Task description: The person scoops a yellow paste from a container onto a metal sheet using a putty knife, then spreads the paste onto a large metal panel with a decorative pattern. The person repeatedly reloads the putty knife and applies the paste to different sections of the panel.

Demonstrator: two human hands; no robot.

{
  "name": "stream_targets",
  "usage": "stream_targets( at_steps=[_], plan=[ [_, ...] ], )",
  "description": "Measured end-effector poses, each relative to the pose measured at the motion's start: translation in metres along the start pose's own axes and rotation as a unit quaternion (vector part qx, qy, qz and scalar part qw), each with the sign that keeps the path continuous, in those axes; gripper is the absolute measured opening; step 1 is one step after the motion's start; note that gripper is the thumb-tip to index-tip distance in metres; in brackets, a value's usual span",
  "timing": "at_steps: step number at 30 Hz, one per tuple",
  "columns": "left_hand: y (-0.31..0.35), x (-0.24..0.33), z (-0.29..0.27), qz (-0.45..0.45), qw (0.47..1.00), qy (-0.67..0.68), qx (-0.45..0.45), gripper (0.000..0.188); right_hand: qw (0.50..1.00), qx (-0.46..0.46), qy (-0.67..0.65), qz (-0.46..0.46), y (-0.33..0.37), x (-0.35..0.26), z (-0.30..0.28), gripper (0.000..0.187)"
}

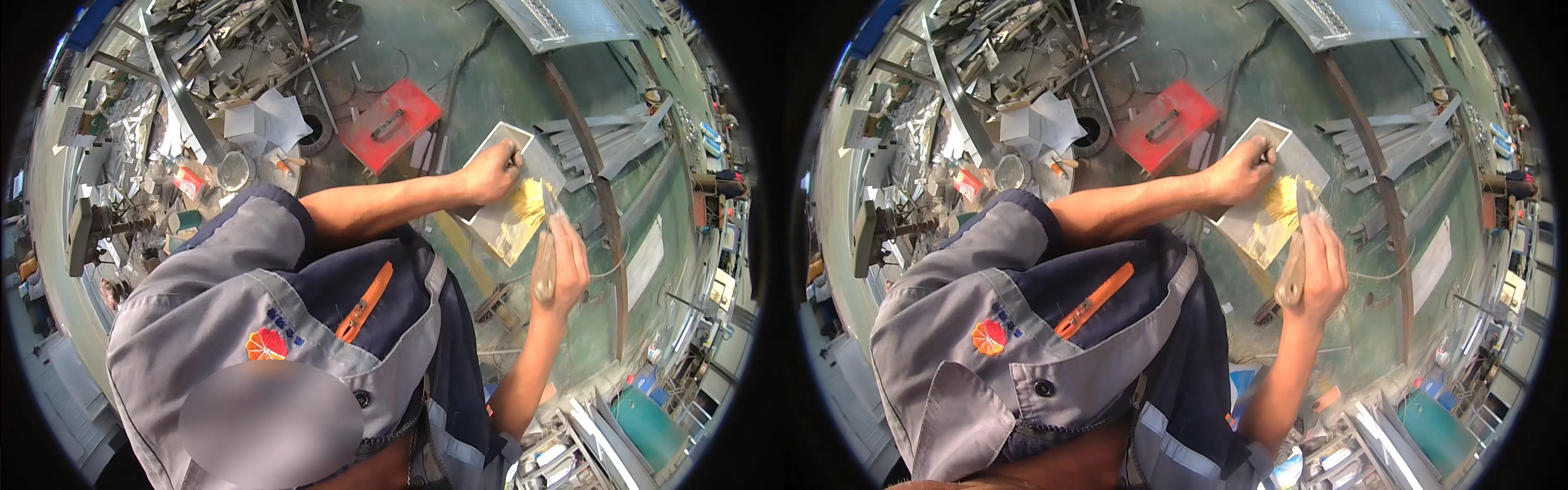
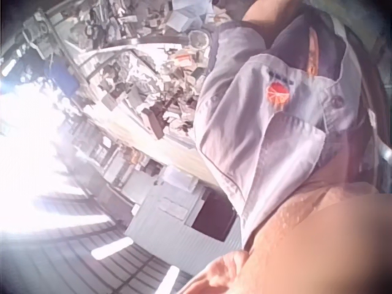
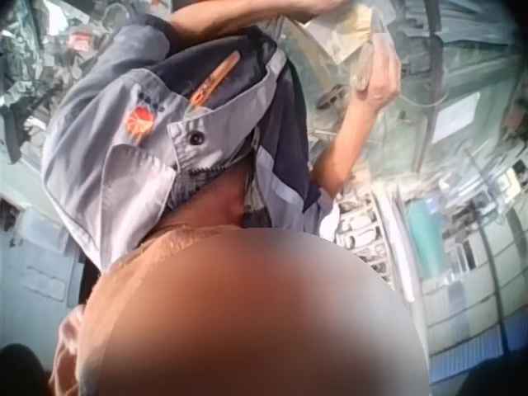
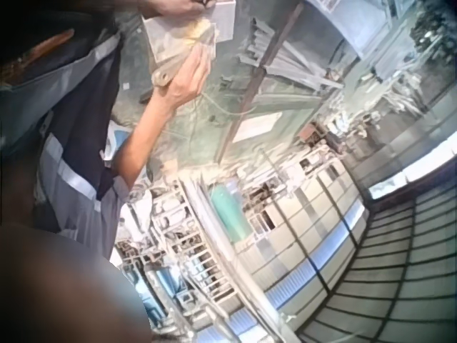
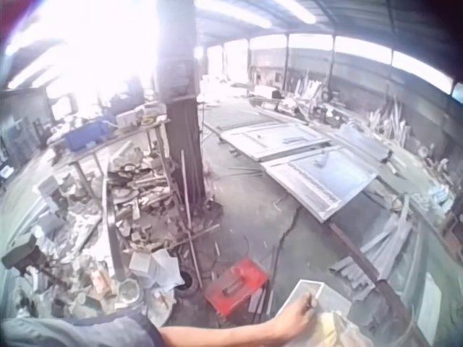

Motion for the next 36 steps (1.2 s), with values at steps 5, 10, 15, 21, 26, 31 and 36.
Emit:
stream_targets(
  at_steps=[5, 10, 15, 21, 26, 31, 36],
  plan=[
    [-0.004, -0.006, -0.005, 0.013, 0.999, -0.029, -0.025, 0.012, 0.989, -0.083, -0.106, 0.056, 0.000, 0.008, 0.002, 0.025],
    [-0.001, 0.009, 0.004, -0.049, 0.989, 0.040, -0.136, 0.013, 0.875, 0.020, -0.321, 0.362, 0.004, 0.110, -0.022, 0.023],
    [0.002, -0.001, 0.010, -0.197, 0.941, 0.213, -0.172, 0.010, 0.698, 0.118, -0.533, 0.462, 0.031, 0.151, 0.000, 0.032],
    [0.007, -0.043, 0.025, -0.260, 0.887, 0.336, -0.181, 0.010, 0.731, 0.187, -0.498, 0.428, 0.025, 0.127, -0.007, 0.032],
    [0.018, -0.071, 0.031, -0.299, 0.902, 0.285, -0.122, 0.008, 0.788, 0.268, -0.385, 0.399, 0.036, 0.090, -0.028, 0.033],
    [0.033, -0.083, 0.047, -0.369, 0.834, 0.394, -0.114, 0.009, 0.680, 0.348, -0.476, 0.435, 0.079, 0.111, -0.007, 0.038],
    [0.039, -0.062, 0.050, -0.400, 0.822, 0.385, -0.128, 0.008, 0.645, 0.348, -0.521, 0.438, 0.096, 0.093, 0.024, 0.042]
  ],
)
Point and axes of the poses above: each hand's wrist, its own y-axis away from the middle knuckle, its own z-axis out of the palm, x = y × z, the point moved 8 cm from there along -y, towards the middle knuckle, and after that the axes turned 1 degree about z, right-handed, at the moved point
